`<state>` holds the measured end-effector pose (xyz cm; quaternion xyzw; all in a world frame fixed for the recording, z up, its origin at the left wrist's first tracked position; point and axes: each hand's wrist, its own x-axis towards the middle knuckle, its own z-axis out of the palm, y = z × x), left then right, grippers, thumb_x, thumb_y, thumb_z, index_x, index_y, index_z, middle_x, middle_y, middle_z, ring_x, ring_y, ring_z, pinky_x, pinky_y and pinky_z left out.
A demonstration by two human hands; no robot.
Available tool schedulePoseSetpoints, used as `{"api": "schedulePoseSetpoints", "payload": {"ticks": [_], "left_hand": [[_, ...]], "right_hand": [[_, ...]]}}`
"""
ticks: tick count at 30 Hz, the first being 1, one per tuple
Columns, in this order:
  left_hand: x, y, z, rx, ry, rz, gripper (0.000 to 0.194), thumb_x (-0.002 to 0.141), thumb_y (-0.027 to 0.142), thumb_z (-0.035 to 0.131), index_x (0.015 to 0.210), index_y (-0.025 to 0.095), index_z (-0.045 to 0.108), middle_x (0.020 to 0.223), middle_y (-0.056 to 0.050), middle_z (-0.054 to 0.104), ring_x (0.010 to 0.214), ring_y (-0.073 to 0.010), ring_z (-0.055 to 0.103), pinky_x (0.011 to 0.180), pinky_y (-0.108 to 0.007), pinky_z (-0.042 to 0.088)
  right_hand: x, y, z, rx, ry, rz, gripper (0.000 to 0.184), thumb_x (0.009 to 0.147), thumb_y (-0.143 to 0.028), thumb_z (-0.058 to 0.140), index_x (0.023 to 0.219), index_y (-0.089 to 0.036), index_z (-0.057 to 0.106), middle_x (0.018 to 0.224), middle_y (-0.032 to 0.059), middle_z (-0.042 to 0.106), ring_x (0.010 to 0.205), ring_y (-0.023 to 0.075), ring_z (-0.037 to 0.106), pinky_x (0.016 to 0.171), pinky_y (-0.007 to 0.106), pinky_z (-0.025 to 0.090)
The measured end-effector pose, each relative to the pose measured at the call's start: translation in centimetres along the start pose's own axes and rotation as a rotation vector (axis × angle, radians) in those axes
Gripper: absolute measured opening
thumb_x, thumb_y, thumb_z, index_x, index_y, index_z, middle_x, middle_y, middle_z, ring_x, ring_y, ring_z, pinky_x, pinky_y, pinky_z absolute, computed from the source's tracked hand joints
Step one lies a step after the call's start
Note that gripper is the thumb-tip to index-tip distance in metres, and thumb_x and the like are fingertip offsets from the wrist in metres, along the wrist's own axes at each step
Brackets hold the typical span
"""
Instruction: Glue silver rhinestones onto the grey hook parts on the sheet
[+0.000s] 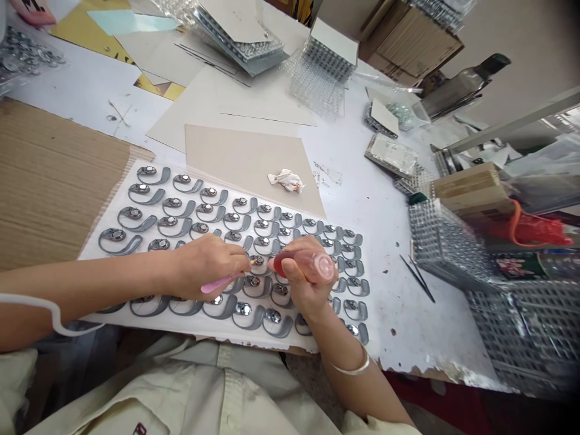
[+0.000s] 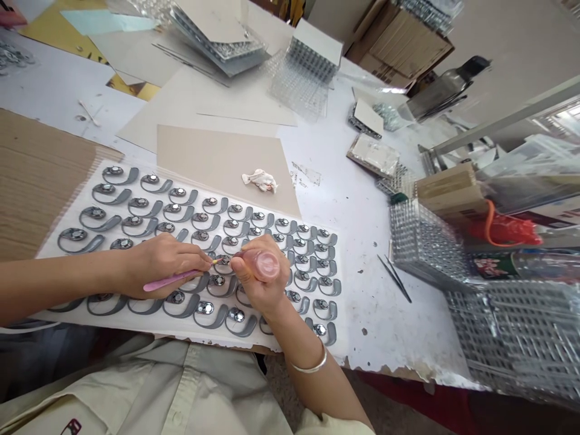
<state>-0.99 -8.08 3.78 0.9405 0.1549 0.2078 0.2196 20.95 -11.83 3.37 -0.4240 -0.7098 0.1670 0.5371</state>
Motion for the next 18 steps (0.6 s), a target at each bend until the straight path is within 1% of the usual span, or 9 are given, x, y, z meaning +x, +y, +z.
{"api": "schedulePoseSetpoints", "payload": {"ticks": [5, 11, 18], "left_hand": [[0.05, 0.01, -0.05, -0.012, -0.002, -0.008, 0.019, 0.083, 0.009, 0.046, 0.096, 0.015, 0.060, 0.085, -0.007, 0.068, 0.070, -0.0139, 0.065, 0.058, -0.020, 0.051], [0.00, 0.02, -0.06, -0.023, -0.016, -0.021, 0.020, 0.084, 0.009, 0.046, 0.096, 0.014, 0.061, 0.087, -0.007, 0.068, 0.072, -0.0142, 0.065, 0.060, -0.021, 0.051], [0.09, 0.02, 0.05, -0.056, 0.015, -0.019, 0.019, 0.085, 0.011, 0.045, 0.093, 0.012, 0.062, 0.087, -0.008, 0.070, 0.071, -0.0142, 0.066, 0.059, -0.021, 0.052]], "right_hand": [[-0.06, -0.03, 0.11, 0.011, -0.002, 0.017, 0.005, 0.082, -0.025, 0.064, 0.082, -0.020, 0.061, 0.071, 0.0025, 0.063, 0.066, 0.0170, 0.058, 0.059, 0.034, 0.048], [-0.02, -0.24, 0.26, -0.029, -0.009, 0.000, 0.009, 0.083, -0.029, 0.063, 0.079, -0.021, 0.060, 0.067, 0.0025, 0.063, 0.066, 0.0186, 0.059, 0.060, 0.037, 0.049], [-0.03, -0.20, 0.35, -0.021, -0.012, -0.014, 0.007, 0.083, -0.027, 0.063, 0.080, -0.020, 0.061, 0.069, 0.0031, 0.063, 0.067, 0.0179, 0.059, 0.060, 0.036, 0.049]]}}
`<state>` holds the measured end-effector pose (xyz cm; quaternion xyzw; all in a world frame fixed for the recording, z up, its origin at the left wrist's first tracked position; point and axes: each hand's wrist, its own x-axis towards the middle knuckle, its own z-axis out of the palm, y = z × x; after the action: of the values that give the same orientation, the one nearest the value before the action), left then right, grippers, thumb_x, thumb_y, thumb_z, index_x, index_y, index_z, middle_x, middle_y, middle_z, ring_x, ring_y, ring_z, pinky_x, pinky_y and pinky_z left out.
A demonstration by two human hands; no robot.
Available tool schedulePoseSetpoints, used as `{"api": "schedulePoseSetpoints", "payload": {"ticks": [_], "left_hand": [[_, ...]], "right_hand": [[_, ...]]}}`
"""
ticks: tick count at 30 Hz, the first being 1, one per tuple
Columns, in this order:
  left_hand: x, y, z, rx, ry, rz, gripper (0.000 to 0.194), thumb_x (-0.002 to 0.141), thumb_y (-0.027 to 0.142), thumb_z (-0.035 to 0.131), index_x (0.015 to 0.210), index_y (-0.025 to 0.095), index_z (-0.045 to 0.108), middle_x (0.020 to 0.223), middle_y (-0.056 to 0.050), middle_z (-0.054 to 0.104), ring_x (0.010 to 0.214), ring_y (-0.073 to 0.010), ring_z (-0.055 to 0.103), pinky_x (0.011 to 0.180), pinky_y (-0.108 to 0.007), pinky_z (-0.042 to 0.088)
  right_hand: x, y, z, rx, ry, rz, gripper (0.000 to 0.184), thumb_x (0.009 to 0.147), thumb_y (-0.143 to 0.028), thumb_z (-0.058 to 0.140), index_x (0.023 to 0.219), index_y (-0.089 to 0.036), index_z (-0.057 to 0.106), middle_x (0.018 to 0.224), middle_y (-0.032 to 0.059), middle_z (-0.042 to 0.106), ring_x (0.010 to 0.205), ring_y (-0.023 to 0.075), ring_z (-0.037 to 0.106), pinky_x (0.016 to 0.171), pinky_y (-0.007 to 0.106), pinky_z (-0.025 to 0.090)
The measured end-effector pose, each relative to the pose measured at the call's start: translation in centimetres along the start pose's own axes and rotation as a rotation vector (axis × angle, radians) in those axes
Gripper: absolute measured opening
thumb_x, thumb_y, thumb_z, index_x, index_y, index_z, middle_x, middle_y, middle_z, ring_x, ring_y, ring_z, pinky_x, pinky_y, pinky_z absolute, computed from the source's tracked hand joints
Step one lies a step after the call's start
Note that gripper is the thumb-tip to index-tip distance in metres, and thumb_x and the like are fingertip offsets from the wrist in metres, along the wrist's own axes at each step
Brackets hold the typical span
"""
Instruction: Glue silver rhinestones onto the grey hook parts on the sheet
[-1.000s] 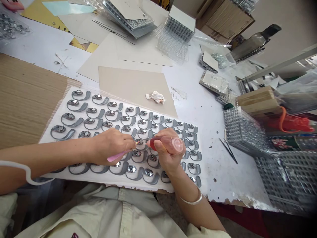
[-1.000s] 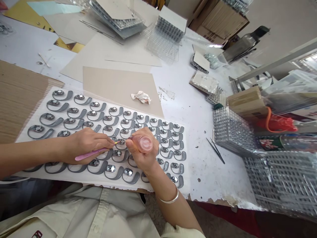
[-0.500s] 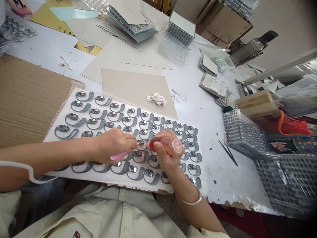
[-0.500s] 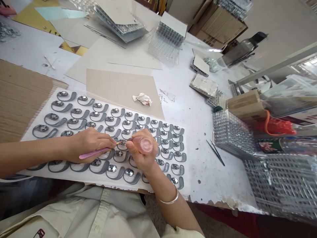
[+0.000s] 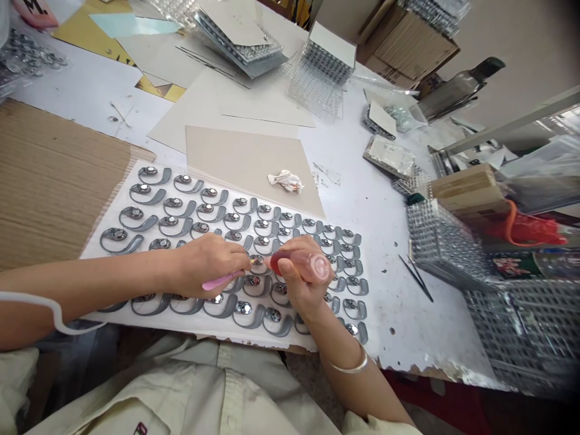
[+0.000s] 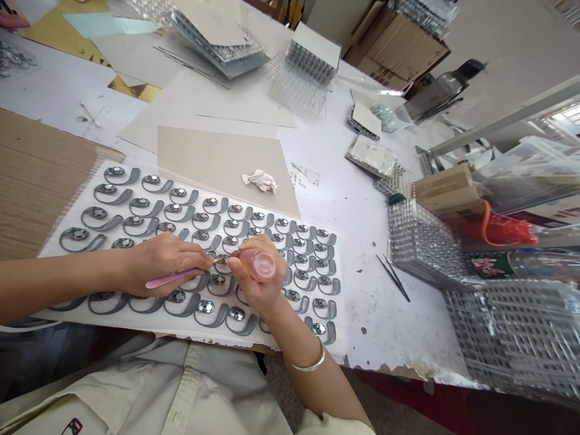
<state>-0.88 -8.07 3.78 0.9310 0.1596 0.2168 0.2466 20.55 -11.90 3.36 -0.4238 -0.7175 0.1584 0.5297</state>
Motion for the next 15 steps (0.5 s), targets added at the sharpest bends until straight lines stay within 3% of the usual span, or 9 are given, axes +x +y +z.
{"api": "schedulePoseSetpoints", "payload": {"ticks": [12, 15], "left_hand": [[-0.07, -0.17, 0.29, 0.008, 0.012, -0.002, 0.018, 0.084, 0.012, 0.046, 0.092, 0.014, 0.062, 0.088, -0.007, 0.070, 0.070, -0.0143, 0.067, 0.055, -0.021, 0.051], [0.03, -0.01, -0.05, -0.017, 0.000, -0.004, 0.020, 0.085, 0.010, 0.046, 0.093, 0.013, 0.063, 0.090, -0.008, 0.071, 0.072, -0.0145, 0.068, 0.058, -0.021, 0.053]], "right_hand": [[-0.04, 0.00, 0.01, -0.014, -0.003, 0.001, 0.009, 0.084, -0.028, 0.063, 0.077, -0.021, 0.061, 0.070, 0.0029, 0.063, 0.067, 0.0182, 0.060, 0.059, 0.037, 0.050], [0.14, 0.16, -0.06, 0.072, 0.082, 0.055, 0.012, 0.084, -0.031, 0.063, 0.077, -0.022, 0.061, 0.067, 0.0010, 0.062, 0.062, 0.0161, 0.059, 0.053, 0.033, 0.050]]}}
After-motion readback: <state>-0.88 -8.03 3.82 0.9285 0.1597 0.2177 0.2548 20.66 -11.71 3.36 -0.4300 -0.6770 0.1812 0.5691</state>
